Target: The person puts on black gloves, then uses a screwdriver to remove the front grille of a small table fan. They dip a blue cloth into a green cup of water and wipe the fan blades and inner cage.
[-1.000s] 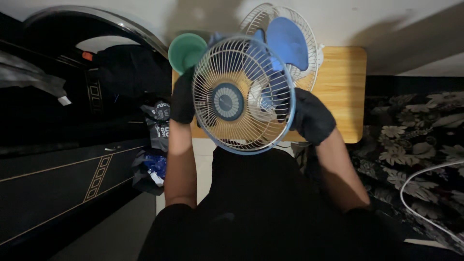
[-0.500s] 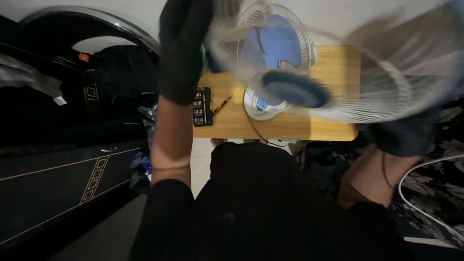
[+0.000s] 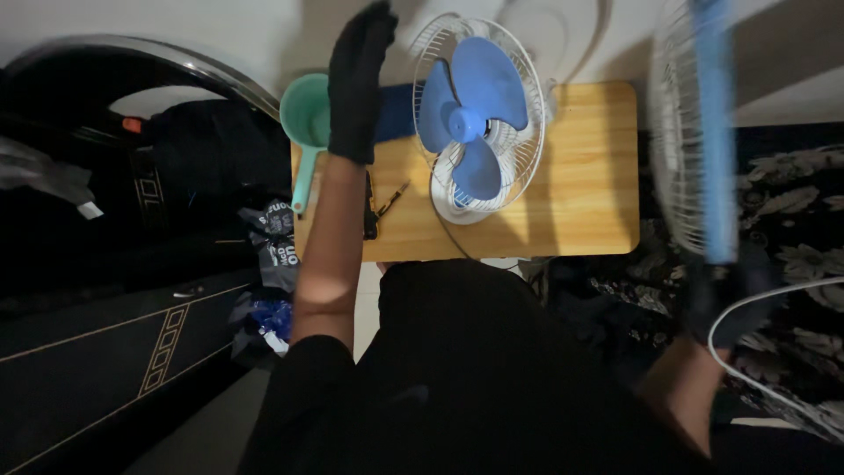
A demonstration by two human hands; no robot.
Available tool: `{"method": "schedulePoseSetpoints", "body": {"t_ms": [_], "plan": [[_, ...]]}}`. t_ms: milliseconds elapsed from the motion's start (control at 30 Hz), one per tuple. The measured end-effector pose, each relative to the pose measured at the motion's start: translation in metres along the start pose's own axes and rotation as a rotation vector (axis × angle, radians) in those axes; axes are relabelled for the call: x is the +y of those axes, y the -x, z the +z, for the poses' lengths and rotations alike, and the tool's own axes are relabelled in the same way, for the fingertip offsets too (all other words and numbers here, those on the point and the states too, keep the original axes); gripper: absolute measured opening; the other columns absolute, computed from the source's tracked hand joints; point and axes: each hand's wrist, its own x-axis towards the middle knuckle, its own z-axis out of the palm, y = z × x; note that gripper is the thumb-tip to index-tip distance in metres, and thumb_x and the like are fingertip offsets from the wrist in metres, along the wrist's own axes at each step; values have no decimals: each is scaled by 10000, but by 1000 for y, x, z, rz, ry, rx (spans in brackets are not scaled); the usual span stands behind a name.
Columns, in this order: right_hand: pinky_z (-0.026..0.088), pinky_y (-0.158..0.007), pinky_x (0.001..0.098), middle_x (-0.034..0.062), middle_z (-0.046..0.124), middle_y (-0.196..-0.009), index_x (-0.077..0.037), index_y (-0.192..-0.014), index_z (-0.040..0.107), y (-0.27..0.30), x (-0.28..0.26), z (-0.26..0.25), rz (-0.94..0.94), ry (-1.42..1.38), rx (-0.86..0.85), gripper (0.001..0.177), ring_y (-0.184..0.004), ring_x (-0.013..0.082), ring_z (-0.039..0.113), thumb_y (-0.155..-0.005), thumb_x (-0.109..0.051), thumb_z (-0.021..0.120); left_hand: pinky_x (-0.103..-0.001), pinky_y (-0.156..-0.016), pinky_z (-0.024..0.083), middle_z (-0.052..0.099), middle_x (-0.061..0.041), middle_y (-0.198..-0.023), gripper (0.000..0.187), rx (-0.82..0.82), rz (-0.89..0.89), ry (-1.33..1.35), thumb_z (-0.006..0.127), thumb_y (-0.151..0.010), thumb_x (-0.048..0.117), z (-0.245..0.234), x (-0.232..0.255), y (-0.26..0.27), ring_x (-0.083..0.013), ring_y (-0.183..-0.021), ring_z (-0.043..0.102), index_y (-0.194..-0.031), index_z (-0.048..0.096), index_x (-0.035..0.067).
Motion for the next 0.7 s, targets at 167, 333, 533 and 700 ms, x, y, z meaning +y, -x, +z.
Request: {"method": "schedulePoseSetpoints", "body": {"t_ms": [167, 333, 533, 700], "plan": [[557, -834, 373, 112, 668, -1054, 0, -1165, 697, 75, 34, 74, 490, -346, -39, 140, -917, 206, 665, -1042, -53, 735, -329, -1053, 506, 748, -103, -1243, 287, 119, -117, -334, 691, -1015, 162, -7, -25, 23, -168, -1170, 678, -1258, 705, 10], [557, -771, 461, 122, 700, -993, -102, -1136, 754, 61, 40, 97, 61, 430, -388, 203, -915, 335, 682, -934, -87, 768, -325, -1047, 559, 761, -91, -1217, 340, -148, -118, -560, 740, -939, 197, 10, -11, 46, -196, -1144, 735, -1254, 724, 69], [530, -668, 464, 76, 720, -995, -194, -1144, 746, 53, 64, 133, 58, 580, -588, 235, -889, 307, 676, -933, -142, 656, -429, -1052, 494, 680, -123, -1236, 538, -386, 127, -803, 866, -790, 240, 27, 17, 61, -336, -1187, 645, -1277, 673, 116], [518, -655, 453, 38, 725, -990, -210, -1163, 744, 78, 111, 186, -31, 511, -532, 279, -881, 286, 668, -939, -104, 614, -501, -1101, 445, 621, -120, -1378, 765, -529, 212, -810, 905, -677, 271, 35, 18, 64, -416, -1293, 549, -1354, 577, 129]]}}
